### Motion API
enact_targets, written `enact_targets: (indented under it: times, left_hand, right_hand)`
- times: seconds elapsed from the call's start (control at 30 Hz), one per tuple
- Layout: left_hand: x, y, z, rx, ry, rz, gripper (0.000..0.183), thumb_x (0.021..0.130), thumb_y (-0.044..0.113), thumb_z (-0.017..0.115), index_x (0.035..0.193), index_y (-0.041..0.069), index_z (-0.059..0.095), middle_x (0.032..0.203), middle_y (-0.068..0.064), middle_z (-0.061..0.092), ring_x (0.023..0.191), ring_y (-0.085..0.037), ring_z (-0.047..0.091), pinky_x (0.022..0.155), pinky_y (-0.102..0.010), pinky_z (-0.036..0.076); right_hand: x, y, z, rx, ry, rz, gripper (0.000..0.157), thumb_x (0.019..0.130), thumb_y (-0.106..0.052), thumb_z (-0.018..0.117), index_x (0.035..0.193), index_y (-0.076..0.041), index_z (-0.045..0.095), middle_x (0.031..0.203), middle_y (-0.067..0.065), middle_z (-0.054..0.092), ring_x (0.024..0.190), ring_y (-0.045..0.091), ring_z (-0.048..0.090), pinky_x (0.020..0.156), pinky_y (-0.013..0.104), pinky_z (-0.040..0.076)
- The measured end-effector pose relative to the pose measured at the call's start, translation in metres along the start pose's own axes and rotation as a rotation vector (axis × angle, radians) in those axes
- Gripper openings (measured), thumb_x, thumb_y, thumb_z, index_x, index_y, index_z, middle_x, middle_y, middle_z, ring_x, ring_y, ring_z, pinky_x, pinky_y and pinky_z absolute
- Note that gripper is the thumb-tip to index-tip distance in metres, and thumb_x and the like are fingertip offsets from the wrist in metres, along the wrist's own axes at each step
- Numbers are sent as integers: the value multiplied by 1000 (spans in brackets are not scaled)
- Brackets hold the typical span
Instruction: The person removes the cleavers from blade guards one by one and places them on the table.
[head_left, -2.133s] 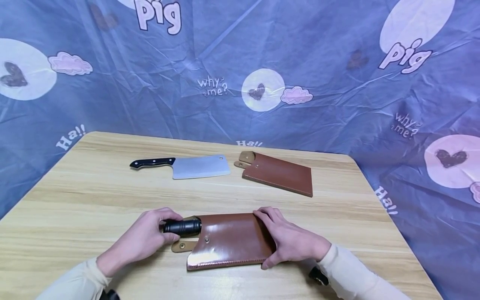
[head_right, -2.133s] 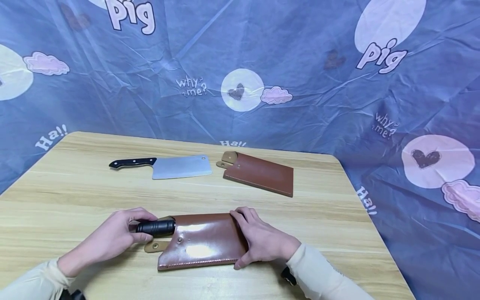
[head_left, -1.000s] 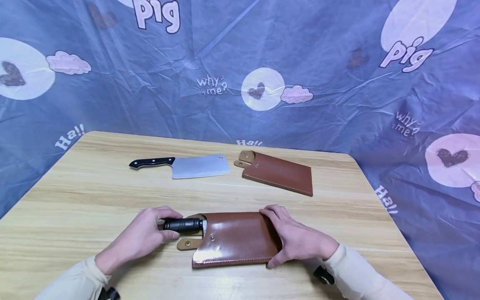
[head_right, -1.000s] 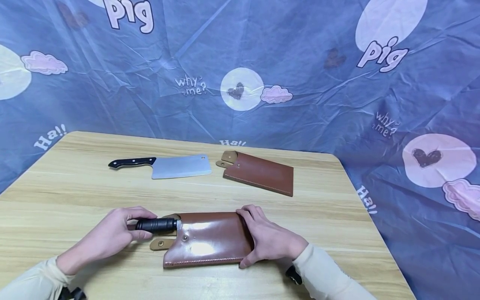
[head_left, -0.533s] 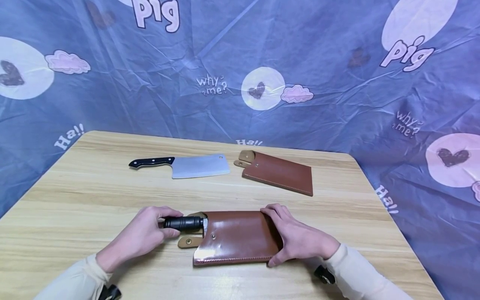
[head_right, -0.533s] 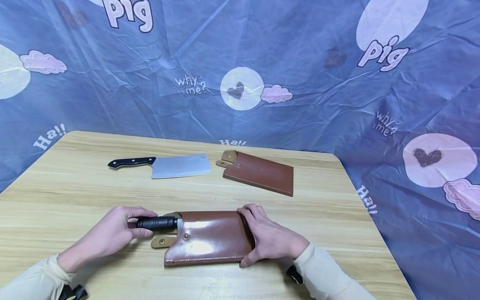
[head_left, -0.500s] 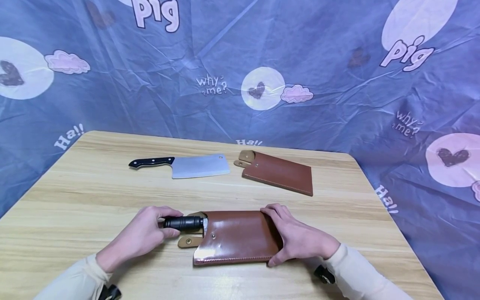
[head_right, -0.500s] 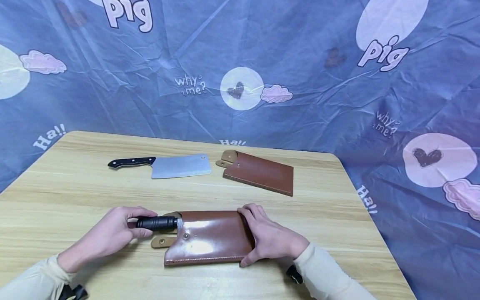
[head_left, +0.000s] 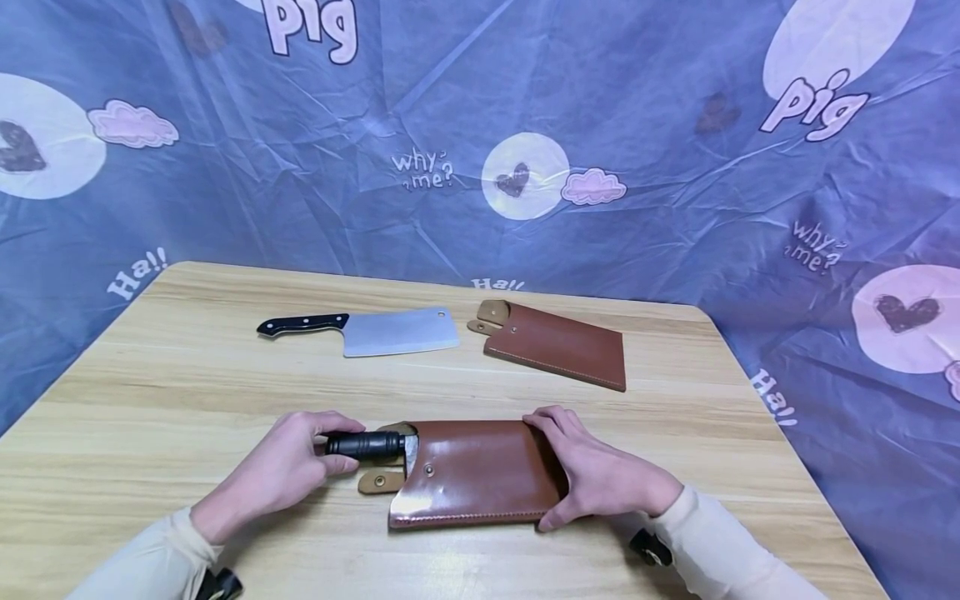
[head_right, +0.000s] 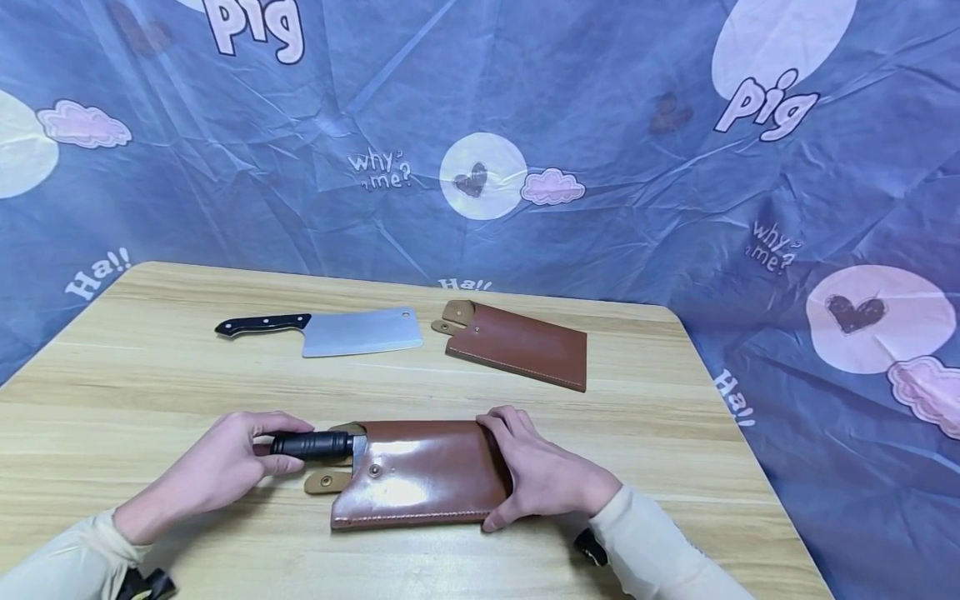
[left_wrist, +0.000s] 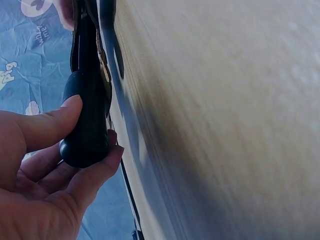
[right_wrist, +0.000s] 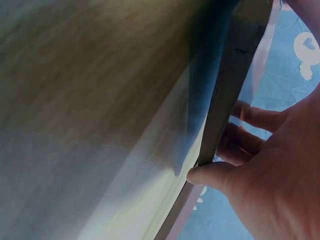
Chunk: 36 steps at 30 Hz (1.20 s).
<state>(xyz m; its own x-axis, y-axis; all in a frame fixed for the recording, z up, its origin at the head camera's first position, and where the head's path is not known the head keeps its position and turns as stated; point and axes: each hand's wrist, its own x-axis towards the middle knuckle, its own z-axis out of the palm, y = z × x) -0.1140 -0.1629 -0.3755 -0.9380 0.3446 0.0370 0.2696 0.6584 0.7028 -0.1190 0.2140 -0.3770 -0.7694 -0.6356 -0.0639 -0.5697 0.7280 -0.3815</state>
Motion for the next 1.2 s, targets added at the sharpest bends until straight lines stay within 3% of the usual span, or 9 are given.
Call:
enact_targets:
  times: [0.67, 0.93, 1.2]
  left_hand:
    - [0, -1, -1, -6, 16, 15, 36, 67, 11, 76, 102, 15, 66, 98, 3, 64, 85, -13, 57, 79, -40, 45]
    - [0, -1, -2, -6, 17, -16, 39, 68, 13, 76, 105, 13, 66, 101, -1, 64, 87, -15, 57, 80, -41, 44]
    - [2, 0, -3, -5, 17, -44, 40, 69, 14, 75, 108, 11, 65, 103, -3, 64, 86, -13, 57, 77, -36, 46]
  right_hand:
    - [-1, 3, 0, 2, 15, -21, 115, 49, -65, 74, 137, -12, 25, 131, -1, 25, 119, 12, 24, 93, 34, 35]
    - [-1, 4, -2, 7, 7, -5, 115, 49, -65, 74, 137, -12, 24, 131, -1, 24, 119, 13, 24, 94, 34, 34]
    - [-2, 6, -2, 3, 18, 7, 114, 48, -63, 76, 137, -13, 26, 131, -3, 24, 119, 9, 23, 94, 32, 34]
